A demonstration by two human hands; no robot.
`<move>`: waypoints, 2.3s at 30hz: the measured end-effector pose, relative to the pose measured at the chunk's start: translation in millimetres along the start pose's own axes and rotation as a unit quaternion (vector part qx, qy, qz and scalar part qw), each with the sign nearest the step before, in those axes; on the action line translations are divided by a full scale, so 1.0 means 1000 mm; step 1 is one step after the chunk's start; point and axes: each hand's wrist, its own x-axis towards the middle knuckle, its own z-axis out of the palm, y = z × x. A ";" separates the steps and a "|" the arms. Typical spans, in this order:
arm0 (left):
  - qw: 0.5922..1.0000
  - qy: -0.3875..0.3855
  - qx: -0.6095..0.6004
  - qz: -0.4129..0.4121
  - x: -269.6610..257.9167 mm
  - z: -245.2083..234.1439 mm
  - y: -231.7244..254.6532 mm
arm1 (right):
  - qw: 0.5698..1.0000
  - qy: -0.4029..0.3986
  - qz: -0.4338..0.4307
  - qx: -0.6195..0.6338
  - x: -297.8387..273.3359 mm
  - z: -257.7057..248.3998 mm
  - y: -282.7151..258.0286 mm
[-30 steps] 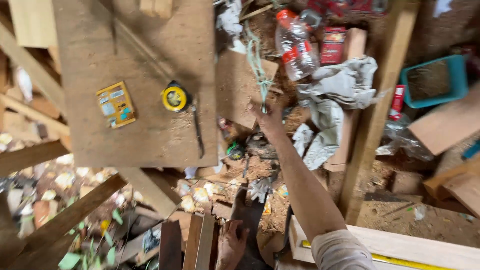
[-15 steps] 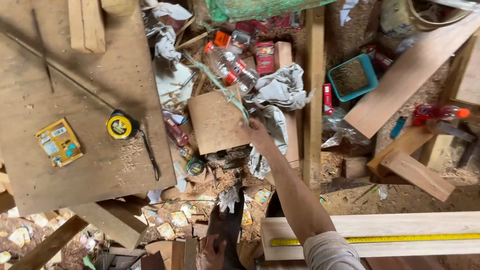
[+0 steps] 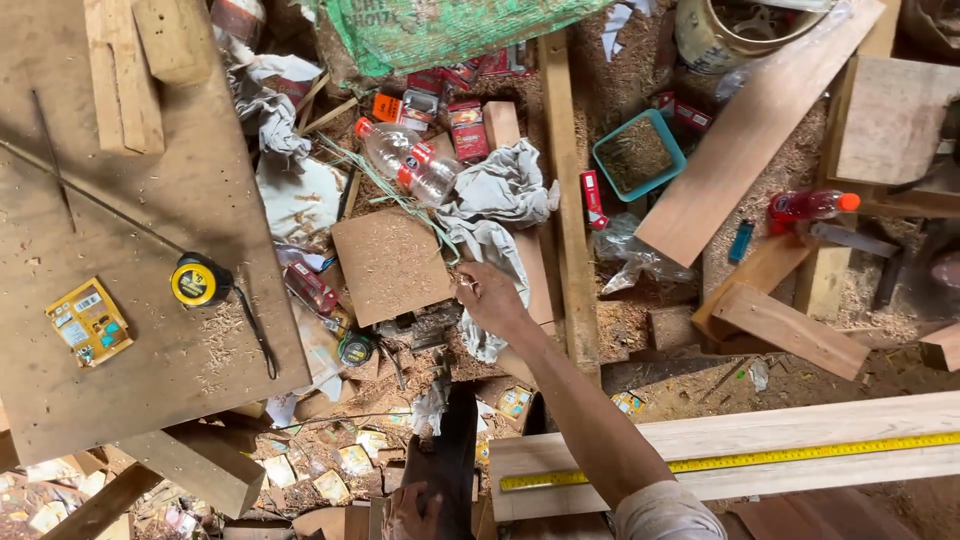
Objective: Measuring a wooden plank with a tape measure and marking it with a pencil and a try square.
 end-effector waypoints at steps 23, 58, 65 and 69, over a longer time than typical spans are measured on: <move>0.992 -0.030 -0.114 0.034 0.114 -0.112 0.210 | 0.941 0.294 0.148 -0.075 0.018 -0.025 0.187; 0.958 0.070 0.081 0.265 0.357 -0.060 0.515 | 0.948 0.255 0.184 -0.058 0.003 -0.031 0.162; 0.968 0.022 0.066 0.239 0.368 -0.073 0.470 | 0.927 0.327 0.163 -0.087 0.013 -0.022 0.177; 0.975 0.000 -0.009 0.220 0.365 -0.074 0.444 | 0.917 0.353 0.149 -0.111 0.013 -0.018 0.183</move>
